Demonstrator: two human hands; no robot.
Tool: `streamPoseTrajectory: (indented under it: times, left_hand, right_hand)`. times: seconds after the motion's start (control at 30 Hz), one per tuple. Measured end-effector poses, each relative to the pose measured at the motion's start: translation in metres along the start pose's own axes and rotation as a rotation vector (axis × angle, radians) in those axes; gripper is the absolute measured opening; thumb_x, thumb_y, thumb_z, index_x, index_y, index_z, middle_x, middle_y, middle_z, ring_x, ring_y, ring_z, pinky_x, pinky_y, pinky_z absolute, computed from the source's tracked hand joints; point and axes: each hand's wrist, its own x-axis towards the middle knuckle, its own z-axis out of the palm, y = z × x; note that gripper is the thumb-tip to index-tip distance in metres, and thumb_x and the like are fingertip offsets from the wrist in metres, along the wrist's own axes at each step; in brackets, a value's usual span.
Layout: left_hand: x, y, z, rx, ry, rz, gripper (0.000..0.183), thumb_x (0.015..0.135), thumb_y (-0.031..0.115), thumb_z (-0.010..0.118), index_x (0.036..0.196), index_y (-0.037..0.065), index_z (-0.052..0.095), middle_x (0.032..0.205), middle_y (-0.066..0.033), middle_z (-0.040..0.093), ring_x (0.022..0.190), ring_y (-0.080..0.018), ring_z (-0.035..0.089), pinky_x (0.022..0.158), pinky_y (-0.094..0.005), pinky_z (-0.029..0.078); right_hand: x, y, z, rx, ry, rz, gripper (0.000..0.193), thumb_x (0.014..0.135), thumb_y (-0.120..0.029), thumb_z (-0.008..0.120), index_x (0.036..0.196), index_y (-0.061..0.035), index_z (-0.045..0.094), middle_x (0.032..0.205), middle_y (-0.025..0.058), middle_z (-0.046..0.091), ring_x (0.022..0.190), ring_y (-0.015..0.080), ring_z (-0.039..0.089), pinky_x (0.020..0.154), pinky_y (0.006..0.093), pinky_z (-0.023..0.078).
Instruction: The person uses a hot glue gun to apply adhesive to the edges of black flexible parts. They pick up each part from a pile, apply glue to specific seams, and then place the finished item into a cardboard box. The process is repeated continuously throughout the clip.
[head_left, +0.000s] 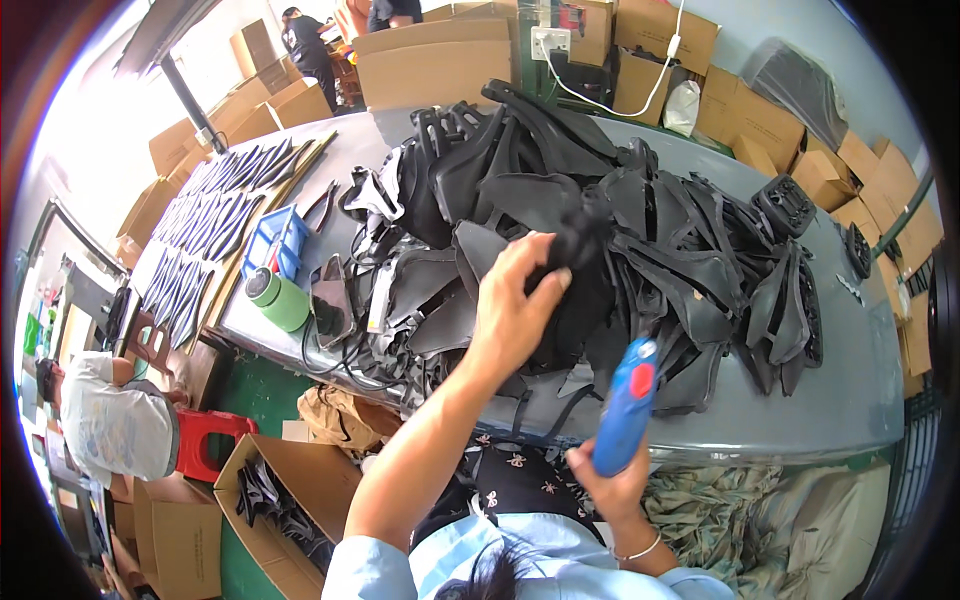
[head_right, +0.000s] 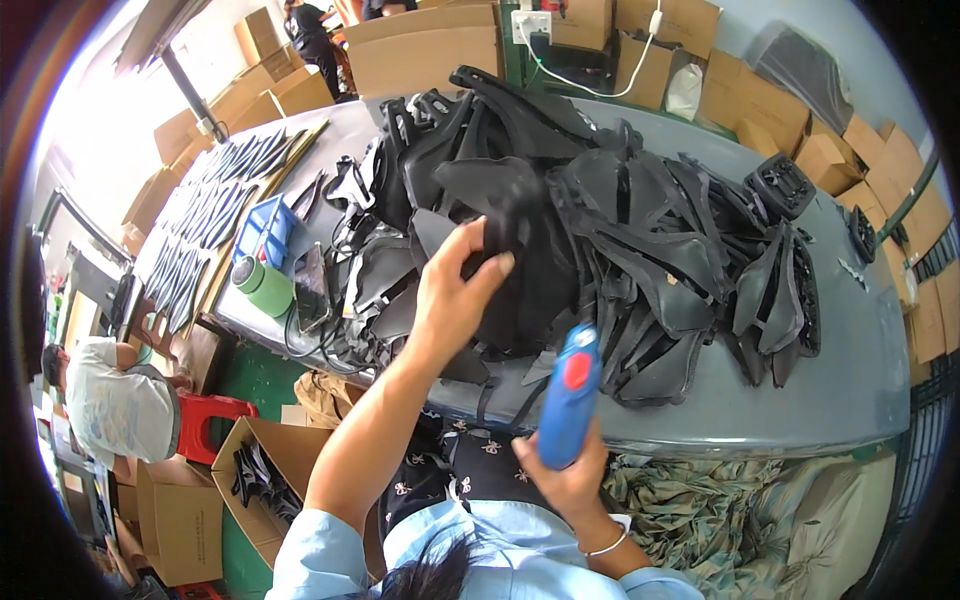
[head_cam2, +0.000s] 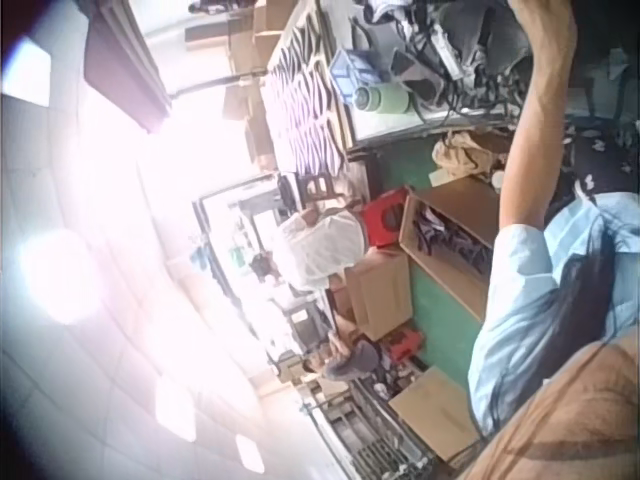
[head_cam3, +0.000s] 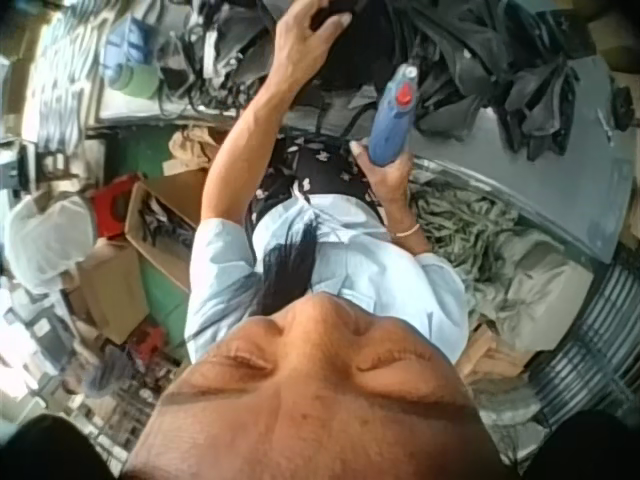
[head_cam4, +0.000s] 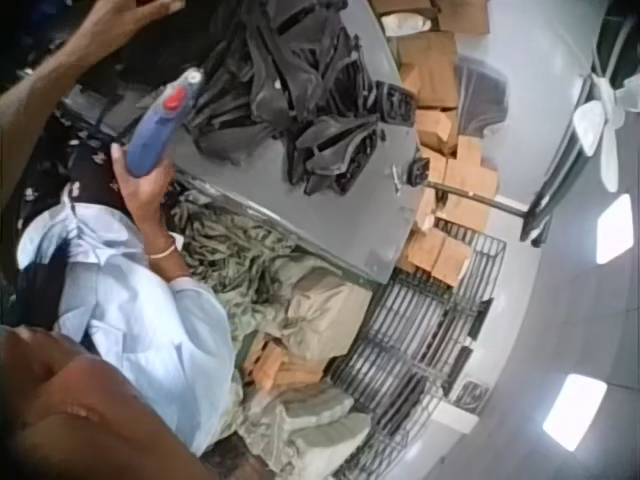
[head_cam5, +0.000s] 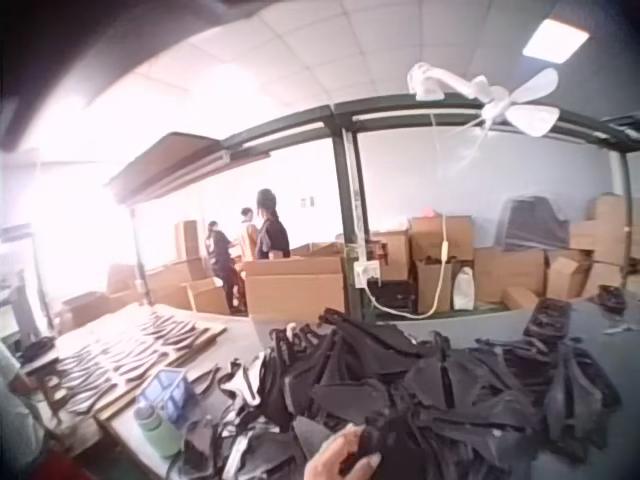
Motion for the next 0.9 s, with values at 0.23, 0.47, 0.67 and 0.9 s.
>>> streamPoseTrajectory:
  times: [0.23, 0.47, 0.67, 0.9]
  left_hand:
    - [-0.073, 0.022, 0.015, 0.346, -0.133, 0.652, 0.01, 0.075, 0.017, 0.064, 0.084, 0.017, 0.059, 0.128, -0.0086, 0.054, 0.128, -0.0302, 0.042, 0.107, -0.06, 0.013]
    - [-0.103, 0.034, 0.018, 0.352, -0.266, 0.683, 0.02, 0.075, 0.02, 0.067, 0.095, 0.021, 0.062, 0.133, -0.0067, 0.052, 0.129, -0.0202, 0.043, 0.109, -0.0496, 0.012]
    - [-0.083, 0.046, 0.001, 0.38, 0.42, 0.268, 0.037, 0.071, 0.019, 0.076, 0.106, 0.01, 0.064, 0.125, -0.0135, 0.051, 0.118, -0.0341, 0.045, 0.101, -0.0441, 0.027]
    - [-0.064, 0.037, -0.04, -0.623, 0.075, -0.592, 0.036, 0.081, 0.017, 0.072, 0.107, -0.005, 0.06, 0.093, -0.0065, 0.065, 0.085, -0.013, 0.06, 0.078, -0.0272, 0.048]
  right_hand:
    - [0.045, -0.043, -0.038, 0.492, 0.023, 0.043, 0.064, 0.074, -0.039, 0.076, 0.114, 0.0005, 0.045, 0.09, 0.0128, 0.062, 0.072, 0.0176, 0.062, 0.063, 0.0269, 0.052]
    - [0.033, -0.054, -0.083, 0.204, -0.064, 0.252, 0.06, 0.066, -0.014, 0.079, 0.116, -0.0004, 0.049, 0.09, 0.0014, 0.051, 0.084, 0.0136, 0.058, 0.074, 0.0261, 0.048]
    - [0.02, -0.06, -0.073, 0.231, -0.039, 0.356, 0.063, 0.059, -0.006, 0.078, 0.116, 0.0013, 0.051, 0.102, 0.0068, 0.054, 0.091, 0.015, 0.056, 0.083, 0.0277, 0.048]
    - [0.019, -0.062, -0.064, 0.188, -0.085, 0.267, 0.07, 0.056, -0.011, 0.079, 0.119, 0.0024, 0.05, 0.105, 0.008, 0.053, 0.097, 0.0179, 0.054, 0.088, 0.0309, 0.043]
